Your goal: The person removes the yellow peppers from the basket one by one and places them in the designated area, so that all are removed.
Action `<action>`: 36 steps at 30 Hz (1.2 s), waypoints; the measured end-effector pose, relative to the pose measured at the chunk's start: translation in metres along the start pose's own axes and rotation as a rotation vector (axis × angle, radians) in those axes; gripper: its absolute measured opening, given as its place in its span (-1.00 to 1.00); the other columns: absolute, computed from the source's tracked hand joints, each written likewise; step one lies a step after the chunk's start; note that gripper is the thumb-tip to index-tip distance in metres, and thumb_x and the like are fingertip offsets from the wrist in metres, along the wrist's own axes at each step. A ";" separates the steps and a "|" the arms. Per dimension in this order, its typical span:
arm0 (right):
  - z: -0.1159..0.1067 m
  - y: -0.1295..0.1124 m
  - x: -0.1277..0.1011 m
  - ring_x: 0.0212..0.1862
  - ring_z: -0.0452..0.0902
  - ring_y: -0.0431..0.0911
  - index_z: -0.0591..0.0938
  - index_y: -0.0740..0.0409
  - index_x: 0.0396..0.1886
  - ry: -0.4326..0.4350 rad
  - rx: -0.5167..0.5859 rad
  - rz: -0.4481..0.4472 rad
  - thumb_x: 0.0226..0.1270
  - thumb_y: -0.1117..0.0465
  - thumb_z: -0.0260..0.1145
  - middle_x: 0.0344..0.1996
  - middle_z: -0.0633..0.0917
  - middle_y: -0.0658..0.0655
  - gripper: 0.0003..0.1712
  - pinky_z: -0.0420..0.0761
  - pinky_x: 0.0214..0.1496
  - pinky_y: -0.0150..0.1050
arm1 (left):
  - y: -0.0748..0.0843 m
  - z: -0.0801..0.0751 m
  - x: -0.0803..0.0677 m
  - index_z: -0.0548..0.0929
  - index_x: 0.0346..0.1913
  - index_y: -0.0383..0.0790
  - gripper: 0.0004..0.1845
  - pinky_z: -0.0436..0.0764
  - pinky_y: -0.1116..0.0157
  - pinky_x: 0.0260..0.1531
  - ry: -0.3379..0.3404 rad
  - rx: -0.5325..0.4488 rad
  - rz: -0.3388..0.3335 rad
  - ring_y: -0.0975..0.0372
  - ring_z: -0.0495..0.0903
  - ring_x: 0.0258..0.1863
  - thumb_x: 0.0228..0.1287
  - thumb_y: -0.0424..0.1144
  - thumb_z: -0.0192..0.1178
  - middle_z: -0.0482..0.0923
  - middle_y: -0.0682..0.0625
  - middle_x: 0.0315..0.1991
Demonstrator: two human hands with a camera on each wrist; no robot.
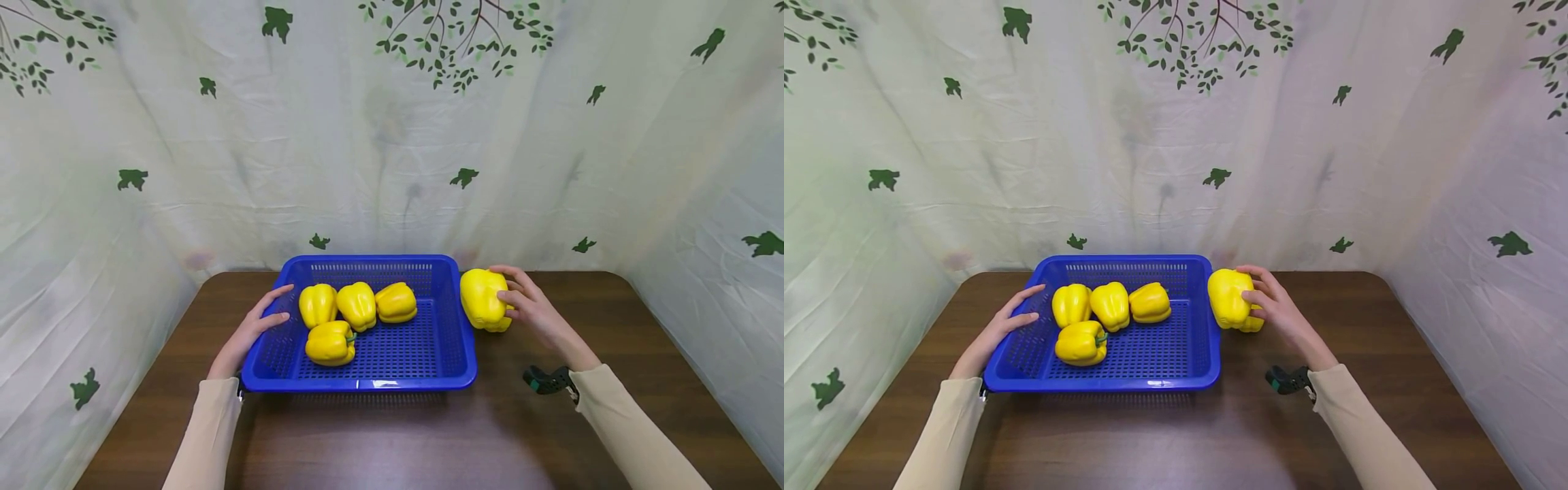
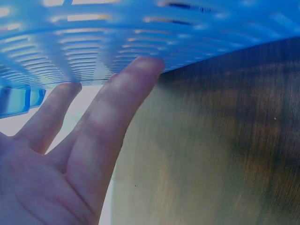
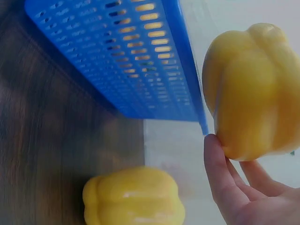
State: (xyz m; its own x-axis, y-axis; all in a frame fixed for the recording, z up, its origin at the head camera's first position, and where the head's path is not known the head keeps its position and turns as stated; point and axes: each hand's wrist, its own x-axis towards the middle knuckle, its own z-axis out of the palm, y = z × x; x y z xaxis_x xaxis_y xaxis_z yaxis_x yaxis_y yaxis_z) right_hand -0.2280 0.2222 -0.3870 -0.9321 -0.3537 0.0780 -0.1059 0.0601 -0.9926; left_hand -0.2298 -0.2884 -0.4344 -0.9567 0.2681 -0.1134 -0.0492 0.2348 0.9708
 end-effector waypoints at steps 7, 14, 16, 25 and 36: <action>-0.012 0.006 -0.004 0.08 0.38 0.00 0.22 0.10 0.37 0.043 -0.001 -0.016 0.51 0.21 0.01 0.28 0.22 0.30 -0.51 0.55 -0.02 -0.23 | 0.000 0.001 0.000 0.05 0.49 0.12 -0.37 0.59 -0.02 -0.14 0.006 0.008 -0.009 -0.21 0.38 0.08 0.43 -0.09 -0.01 -0.19 -0.16 0.48; -0.024 0.014 -0.008 0.08 0.39 -0.06 0.21 0.14 0.40 0.103 -0.014 -0.022 0.52 0.20 -0.01 0.25 0.24 0.28 -0.49 0.55 -0.03 -0.27 | -0.001 0.000 0.000 0.05 0.49 0.12 -0.36 0.58 -0.01 -0.13 0.010 0.019 -0.010 -0.22 0.36 0.09 0.43 -0.07 0.00 -0.20 -0.16 0.48; -0.027 0.016 -0.009 0.08 0.39 -0.08 0.22 0.12 0.39 0.120 -0.021 -0.021 0.52 0.19 0.00 0.24 0.25 0.25 -0.50 0.55 -0.03 -0.27 | 0.000 0.001 0.000 0.05 0.49 0.12 -0.35 0.58 -0.01 -0.12 0.010 0.020 -0.011 -0.22 0.36 0.09 0.42 -0.06 0.01 -0.20 -0.16 0.49; -0.039 0.025 -0.014 0.05 0.42 -0.14 0.26 0.08 0.38 0.158 -0.055 -0.047 0.52 0.17 0.01 0.18 0.32 0.16 -0.52 0.56 -0.04 -0.31 | 0.000 0.002 -0.001 0.05 0.50 0.13 -0.35 0.56 -0.03 -0.08 0.018 0.028 -0.016 -0.24 0.32 0.15 0.42 -0.06 0.00 -0.21 -0.15 0.49; -0.049 0.035 -0.020 0.01 0.41 -0.16 0.29 0.07 0.37 0.238 -0.056 -0.060 0.52 0.18 0.01 0.14 0.35 0.08 -0.53 0.55 -0.07 -0.36 | 0.001 0.002 -0.001 0.04 0.50 0.13 -0.35 0.57 -0.02 -0.10 0.016 0.019 -0.012 -0.23 0.34 0.13 0.42 -0.06 0.00 -0.20 -0.15 0.49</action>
State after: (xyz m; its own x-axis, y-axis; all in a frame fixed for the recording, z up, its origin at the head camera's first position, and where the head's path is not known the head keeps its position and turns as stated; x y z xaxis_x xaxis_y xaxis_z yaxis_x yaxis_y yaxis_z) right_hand -0.2304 0.2772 -0.4183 -0.9781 -0.1286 0.1635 -0.1768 0.0993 -0.9792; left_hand -0.2284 -0.2868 -0.4340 -0.9606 0.2501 -0.1212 -0.0553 0.2553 0.9653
